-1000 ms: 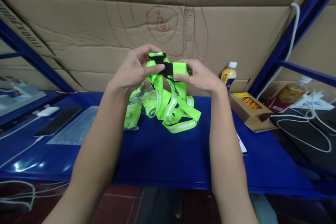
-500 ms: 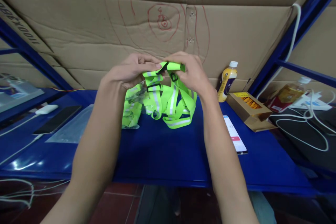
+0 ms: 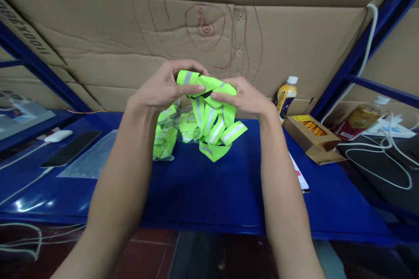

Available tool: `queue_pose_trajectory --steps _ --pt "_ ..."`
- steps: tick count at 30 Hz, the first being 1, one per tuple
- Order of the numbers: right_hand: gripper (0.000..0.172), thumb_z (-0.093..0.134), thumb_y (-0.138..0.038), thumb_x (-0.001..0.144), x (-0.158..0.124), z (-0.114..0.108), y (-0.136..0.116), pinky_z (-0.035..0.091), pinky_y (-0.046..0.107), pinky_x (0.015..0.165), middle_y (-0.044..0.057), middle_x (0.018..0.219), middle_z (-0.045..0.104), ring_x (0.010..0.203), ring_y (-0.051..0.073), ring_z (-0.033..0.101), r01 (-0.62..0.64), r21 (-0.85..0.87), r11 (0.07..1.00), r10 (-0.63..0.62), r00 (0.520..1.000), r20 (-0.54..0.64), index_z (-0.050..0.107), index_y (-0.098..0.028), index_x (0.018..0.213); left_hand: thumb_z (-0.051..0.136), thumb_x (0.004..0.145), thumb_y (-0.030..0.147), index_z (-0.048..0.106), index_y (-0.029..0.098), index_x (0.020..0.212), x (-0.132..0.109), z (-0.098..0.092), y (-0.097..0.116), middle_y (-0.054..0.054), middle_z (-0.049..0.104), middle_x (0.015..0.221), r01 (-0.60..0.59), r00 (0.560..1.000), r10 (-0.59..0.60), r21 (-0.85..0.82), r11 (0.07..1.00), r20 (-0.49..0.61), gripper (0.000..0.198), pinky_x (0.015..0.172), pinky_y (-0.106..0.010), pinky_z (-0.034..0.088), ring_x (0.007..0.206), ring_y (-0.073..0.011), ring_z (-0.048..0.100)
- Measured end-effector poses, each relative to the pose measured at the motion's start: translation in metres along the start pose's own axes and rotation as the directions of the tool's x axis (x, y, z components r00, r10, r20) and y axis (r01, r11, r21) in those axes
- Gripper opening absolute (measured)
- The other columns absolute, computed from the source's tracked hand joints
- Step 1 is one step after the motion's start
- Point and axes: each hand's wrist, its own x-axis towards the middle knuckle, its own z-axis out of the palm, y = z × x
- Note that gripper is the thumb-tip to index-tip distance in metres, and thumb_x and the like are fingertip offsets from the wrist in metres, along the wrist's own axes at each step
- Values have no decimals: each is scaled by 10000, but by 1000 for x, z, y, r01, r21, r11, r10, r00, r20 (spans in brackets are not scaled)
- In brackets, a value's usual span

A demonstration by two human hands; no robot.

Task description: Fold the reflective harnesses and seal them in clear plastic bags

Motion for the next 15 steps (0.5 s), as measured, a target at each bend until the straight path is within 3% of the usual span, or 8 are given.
queue_pose_trajectory --steps 3,6,8,11,15 --pt "464 776 -715 892 1 -2 -4 572 395 776 4 826 737 855 255 674 32 -62 998 -38 995 -98 768 -250 906 908 850 527 778 218 1061 1 6 -6 -57 736 972 24 999 -27 -55 998 -41 396 836 -321 593 1022 -271 733" --pt "385 783 -658 902 4 -1 -9 597 480 912 25 925 793 963 320 718 67 -135 989 -86 986 -144 794 -274 933 670 993 734 764 191 970 5 13 -13 -77 731 916 171 984 -177 -198 965 -11 552 829 -356 630 1041 -300 768" --pt "305 775 -586 923 7 3 -12 578 535 1028 47 1067 824 1097 368 731 95 -154 984 -120 978 -169 818 -299 1015 593 1012 774 757 180 975 7 17 -17 -81 727 870 254 964 -267 -301 919 -4 617 822 -384 656 1021 -308 784" --pt "240 729 -431 954 12 12 -15 540 549 1127 66 1205 817 1215 376 715 149 -190 970 -187 961 -201 826 -325 1146 762 930 639 752 176 1033 11 17 -24 -79 746 888 284 952 -307 -389 876 4 475 823 -383 679 954 -279 783" --pt "254 696 -408 981 16 24 -16 521 544 1167 80 1284 784 1246 356 695 176 -236 956 -226 952 -204 806 -314 1190 911 801 415 712 149 840 12 7 -34 -65 716 826 268 957 -290 -464 844 24 334 699 -281 619 760 -180 708"
